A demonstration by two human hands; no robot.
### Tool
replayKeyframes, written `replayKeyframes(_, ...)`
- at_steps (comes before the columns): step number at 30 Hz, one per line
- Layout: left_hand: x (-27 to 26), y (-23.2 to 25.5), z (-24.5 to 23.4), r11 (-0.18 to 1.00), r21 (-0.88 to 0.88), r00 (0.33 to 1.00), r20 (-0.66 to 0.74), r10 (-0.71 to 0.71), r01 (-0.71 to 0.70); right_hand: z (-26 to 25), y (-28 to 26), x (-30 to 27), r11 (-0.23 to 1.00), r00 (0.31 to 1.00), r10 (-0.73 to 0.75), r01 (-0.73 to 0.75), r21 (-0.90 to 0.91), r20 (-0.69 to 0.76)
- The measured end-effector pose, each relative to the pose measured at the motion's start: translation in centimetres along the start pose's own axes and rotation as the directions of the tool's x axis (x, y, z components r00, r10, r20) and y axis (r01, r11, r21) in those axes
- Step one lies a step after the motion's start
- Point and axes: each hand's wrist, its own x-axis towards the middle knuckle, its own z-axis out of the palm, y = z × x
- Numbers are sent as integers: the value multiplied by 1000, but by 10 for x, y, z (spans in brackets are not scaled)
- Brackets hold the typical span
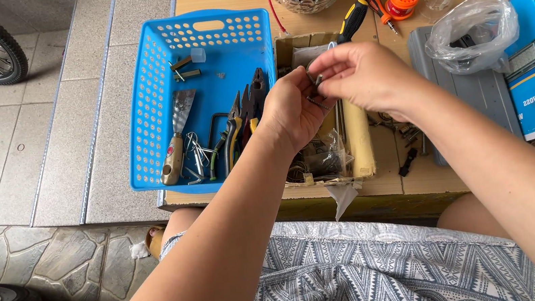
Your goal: The person organizes tools by picking up pliers, screwdrivers, and small hardware from a cardboard box and placing them into a blue basket. They also handle a screwdriver set and a plastic bag of parts, arranging items on the floor.
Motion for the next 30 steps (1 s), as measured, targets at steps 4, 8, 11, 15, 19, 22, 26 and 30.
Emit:
replayKeyframes(4, -1, 0, 0, 999, 33, 999, -35, 13, -11, 6, 4, 0, 993, 999, 33, -33, 115, 6)
replayKeyframes(8, -8, 4, -2, 1000, -21, 999, -32, -2, 1, -12, 6, 6, 694, 973, 160, -231, 682, 166)
replayKeyframes(11, -17, 9, -2, 998, -55, 999, -44, -22, 19, -20, 9, 8, 581, 955, 160, -294, 759, 248)
replayKeyframes(15, -26, 14, 0, 999, -27, 997, -69, -30, 29, -23, 12, 8, 527, 948, 196, -316, 789, 249)
replayKeyframes(19, -36, 16, -7, 997, 64, 992, -120, 38, -30, -18, 21, 10, 505, 938, 243, -339, 794, 246)
replayKeyframes(22, -41, 18, -12, 992, 122, 984, -173, 43, -22, -13, 34, 19, 522, 910, 348, -389, 759, 227)
replayKeyframes(26, -50, 22, -16, 990, 138, 982, -183, 37, -12, 0, 57, 47, 566, 872, 421, -469, 678, 252)
replayKeyframes(30, -55, 26, -13, 994, 105, 967, -255, 31, -5, 14, 61, 98, 562, 858, 439, -493, 664, 265)
